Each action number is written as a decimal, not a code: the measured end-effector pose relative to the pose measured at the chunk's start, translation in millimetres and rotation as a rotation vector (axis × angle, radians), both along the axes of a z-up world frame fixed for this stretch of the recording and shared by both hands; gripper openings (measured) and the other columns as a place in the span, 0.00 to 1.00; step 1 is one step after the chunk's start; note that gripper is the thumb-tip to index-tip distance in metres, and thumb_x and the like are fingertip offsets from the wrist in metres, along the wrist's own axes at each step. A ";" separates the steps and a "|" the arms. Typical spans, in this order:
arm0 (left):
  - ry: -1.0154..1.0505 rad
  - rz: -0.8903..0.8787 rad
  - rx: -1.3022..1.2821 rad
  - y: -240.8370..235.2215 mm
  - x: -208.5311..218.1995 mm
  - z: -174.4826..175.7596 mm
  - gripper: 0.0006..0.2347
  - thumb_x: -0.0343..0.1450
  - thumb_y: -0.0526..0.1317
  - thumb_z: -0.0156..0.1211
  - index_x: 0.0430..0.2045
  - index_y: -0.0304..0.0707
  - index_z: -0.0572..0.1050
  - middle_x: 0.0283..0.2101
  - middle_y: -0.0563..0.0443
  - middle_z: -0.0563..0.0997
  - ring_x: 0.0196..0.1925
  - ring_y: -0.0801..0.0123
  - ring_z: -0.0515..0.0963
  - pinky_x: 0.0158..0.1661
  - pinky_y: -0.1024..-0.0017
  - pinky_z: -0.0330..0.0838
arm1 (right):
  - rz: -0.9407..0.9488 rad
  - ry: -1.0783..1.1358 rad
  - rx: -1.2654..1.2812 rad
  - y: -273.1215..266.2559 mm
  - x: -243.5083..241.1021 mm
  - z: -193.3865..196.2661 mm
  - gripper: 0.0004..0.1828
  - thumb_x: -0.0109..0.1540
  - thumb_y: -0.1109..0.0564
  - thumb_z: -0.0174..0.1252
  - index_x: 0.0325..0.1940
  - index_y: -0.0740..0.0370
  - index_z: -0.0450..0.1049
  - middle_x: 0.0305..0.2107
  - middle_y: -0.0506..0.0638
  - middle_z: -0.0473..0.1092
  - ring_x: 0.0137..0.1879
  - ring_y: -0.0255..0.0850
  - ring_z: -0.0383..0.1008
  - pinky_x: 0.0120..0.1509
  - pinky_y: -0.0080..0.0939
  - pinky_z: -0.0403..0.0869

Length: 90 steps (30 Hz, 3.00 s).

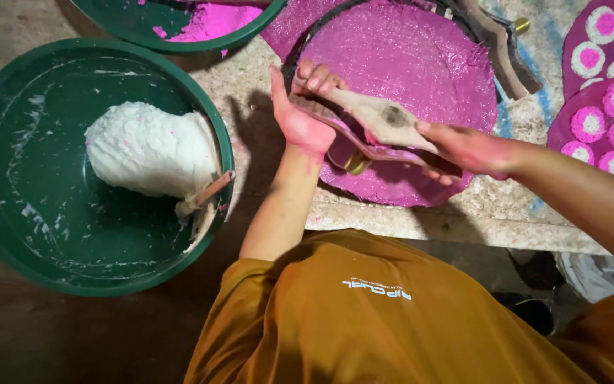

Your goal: The person uses a wooden press to layer pink and white powders into circular molds on a pink mat. They repeatedly scoop pink powder into the press, compact it, and then add white powder to create layered discs. The finished discs are arranged on the mat.

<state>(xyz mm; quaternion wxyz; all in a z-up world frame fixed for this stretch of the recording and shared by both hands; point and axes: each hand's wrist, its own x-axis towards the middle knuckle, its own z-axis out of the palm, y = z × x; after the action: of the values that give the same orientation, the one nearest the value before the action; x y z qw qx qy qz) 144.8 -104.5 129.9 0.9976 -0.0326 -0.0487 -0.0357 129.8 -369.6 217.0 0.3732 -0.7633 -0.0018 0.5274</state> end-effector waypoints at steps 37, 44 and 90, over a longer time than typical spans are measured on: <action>0.305 0.193 0.192 8.6 9.3 -44.7 0.21 0.75 0.60 0.35 0.18 0.49 0.59 0.15 0.62 0.54 0.18 0.75 0.52 0.26 0.69 0.55 | 0.125 -0.575 -0.185 45.0 -19.7 -17.7 0.33 0.71 0.35 0.38 0.54 0.66 0.74 0.30 0.61 0.74 0.39 0.51 0.77 0.49 0.56 0.73; 0.069 0.076 0.117 -23.3 41.0 -64.1 0.21 0.78 0.59 0.34 0.29 0.43 0.66 0.30 0.50 0.69 0.35 0.62 0.69 0.46 0.58 0.67 | 0.187 -0.626 -0.469 12.9 10.1 5.5 0.35 0.72 0.31 0.38 0.41 0.64 0.74 0.24 0.58 0.70 0.30 0.46 0.71 0.36 0.50 0.72; -1.008 -0.593 2.238 5.2 -199.8 203.0 0.10 0.73 0.45 0.50 0.44 0.47 0.73 0.28 0.43 0.80 0.31 0.46 0.82 0.31 0.50 0.72 | 0.961 -0.687 0.878 31.5 -79.7 148.0 0.26 0.71 0.36 0.51 0.39 0.63 0.68 0.29 0.55 0.68 0.36 0.57 0.71 0.38 0.53 0.66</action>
<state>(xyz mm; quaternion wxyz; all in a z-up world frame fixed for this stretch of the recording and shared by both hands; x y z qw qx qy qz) -55.0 -99.3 332.9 0.3036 0.8353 -0.3569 -0.2878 50.1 -338.1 365.0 0.3506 -0.5807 -0.6640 0.3146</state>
